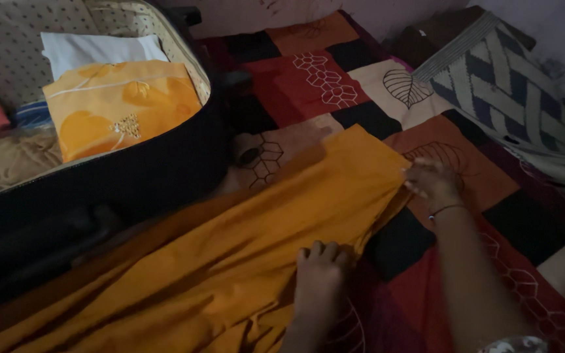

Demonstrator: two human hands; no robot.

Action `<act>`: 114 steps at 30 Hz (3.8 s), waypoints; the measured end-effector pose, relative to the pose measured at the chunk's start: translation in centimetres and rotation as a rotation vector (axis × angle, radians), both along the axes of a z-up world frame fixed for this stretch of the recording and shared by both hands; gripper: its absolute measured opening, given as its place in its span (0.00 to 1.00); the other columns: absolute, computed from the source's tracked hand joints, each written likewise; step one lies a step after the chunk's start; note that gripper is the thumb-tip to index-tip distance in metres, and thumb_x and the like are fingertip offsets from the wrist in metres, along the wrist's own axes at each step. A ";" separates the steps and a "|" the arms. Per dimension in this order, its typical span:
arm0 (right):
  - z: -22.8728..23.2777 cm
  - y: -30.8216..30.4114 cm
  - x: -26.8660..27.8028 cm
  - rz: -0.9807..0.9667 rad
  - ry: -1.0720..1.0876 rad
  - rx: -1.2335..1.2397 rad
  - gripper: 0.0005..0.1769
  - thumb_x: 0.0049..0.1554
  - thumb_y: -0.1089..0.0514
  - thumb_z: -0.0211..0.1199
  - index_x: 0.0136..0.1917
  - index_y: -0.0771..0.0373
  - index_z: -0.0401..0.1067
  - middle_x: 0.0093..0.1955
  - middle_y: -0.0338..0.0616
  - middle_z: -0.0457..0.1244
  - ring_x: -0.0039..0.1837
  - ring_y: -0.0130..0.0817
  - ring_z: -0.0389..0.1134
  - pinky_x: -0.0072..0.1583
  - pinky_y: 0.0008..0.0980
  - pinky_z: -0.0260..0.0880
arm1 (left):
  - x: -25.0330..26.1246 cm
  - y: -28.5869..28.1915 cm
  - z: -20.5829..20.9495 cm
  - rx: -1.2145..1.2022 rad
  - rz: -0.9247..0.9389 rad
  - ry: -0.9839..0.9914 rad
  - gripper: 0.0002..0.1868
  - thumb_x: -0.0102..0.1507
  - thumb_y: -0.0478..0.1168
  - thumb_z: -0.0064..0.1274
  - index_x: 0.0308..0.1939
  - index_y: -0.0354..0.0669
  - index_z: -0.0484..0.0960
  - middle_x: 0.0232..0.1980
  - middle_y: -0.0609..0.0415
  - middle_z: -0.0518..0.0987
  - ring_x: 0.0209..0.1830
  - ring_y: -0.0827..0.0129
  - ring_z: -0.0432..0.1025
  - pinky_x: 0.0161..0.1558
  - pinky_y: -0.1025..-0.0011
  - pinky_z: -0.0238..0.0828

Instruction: The person folds a yellow patterned cloth and places it into an open suitcase. They then fold a mustard-yellow cloth and place it into the suitcase. Finally, they fold a dark blue cloth with a gold border and place it into the suitcase.

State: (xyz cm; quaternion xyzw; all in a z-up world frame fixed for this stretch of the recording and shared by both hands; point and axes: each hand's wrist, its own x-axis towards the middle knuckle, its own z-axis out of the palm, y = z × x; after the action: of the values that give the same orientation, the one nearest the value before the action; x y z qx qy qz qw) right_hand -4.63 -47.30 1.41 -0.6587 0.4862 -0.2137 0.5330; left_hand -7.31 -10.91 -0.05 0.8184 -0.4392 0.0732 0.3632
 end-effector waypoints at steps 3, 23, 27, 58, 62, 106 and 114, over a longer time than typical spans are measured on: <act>-1.5 0.4 -0.3 -0.064 0.167 -0.079 0.22 0.55 0.64 0.67 0.63 0.58 0.69 0.49 0.39 0.66 0.44 0.27 0.68 0.45 0.26 0.71 | -0.1 0.2 0.0 -0.057 -0.081 0.062 0.18 0.44 0.30 0.60 0.39 0.40 0.85 0.41 0.45 0.79 0.45 0.49 0.71 0.48 0.52 0.61; -4.6 5.7 4.2 0.047 0.189 -0.693 0.16 0.63 0.59 0.54 0.61 0.69 0.69 0.52 0.57 0.65 0.56 0.46 0.69 0.57 0.45 0.69 | 6.4 0.8 2.7 -0.308 0.290 0.249 0.20 0.57 0.29 0.55 0.54 0.39 0.80 0.53 0.43 0.80 0.54 0.48 0.74 0.52 0.56 0.73; -3.3 12.7 6.9 0.412 0.392 -0.874 0.16 0.64 0.53 0.55 0.47 0.69 0.75 0.50 0.60 0.67 0.53 0.55 0.69 0.56 0.50 0.69 | 11.6 2.7 -1.0 0.111 0.488 0.116 0.21 0.58 0.33 0.56 0.56 0.40 0.79 0.54 0.38 0.78 0.50 0.44 0.72 0.51 0.50 0.69; -4.6 12.9 9.7 0.618 0.534 -0.794 0.40 0.63 0.33 0.42 0.81 0.53 0.47 0.82 0.52 0.39 0.79 0.59 0.40 0.69 0.71 0.42 | 12.7 5.7 -1.0 0.495 0.545 0.169 0.40 0.70 0.65 0.26 0.78 0.43 0.55 0.79 0.37 0.51 0.78 0.39 0.42 0.72 0.36 0.30; -2.5 12.6 8.0 0.710 0.408 -0.967 0.35 0.68 0.32 0.33 0.79 0.47 0.57 0.86 0.51 0.44 0.83 0.58 0.47 0.79 0.63 0.48 | 12.9 6.6 -0.3 0.469 0.539 0.169 0.41 0.69 0.67 0.22 0.78 0.44 0.56 0.84 0.42 0.44 0.82 0.42 0.34 0.74 0.41 0.19; 4.9 35.1 -9.4 1.062 0.688 -1.309 0.09 0.57 0.62 0.55 0.51 0.60 0.73 0.52 0.44 0.65 0.57 0.40 0.66 0.62 0.40 0.66 | -5.4 27.2 1.3 0.283 0.064 0.018 0.18 0.60 0.34 0.54 0.54 0.41 0.75 0.56 0.47 0.76 0.57 0.55 0.71 0.56 0.60 0.68; 1.4 30.9 -12.7 0.913 0.664 -1.261 0.24 0.46 0.68 0.60 0.57 0.57 0.75 0.65 0.49 0.60 0.63 0.48 0.59 0.62 0.48 0.59 | -6.5 29.1 0.4 0.429 -0.104 0.114 0.15 0.66 0.39 0.49 0.57 0.44 0.73 0.53 0.46 0.75 0.48 0.51 0.74 0.45 0.58 0.74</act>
State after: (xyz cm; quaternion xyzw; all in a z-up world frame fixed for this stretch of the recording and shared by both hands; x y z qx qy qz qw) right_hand -17.37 -16.44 2.85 -0.9931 0.0936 -0.0044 -0.0707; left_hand -13.80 18.16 0.37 0.8561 -0.4649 -0.0870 0.2084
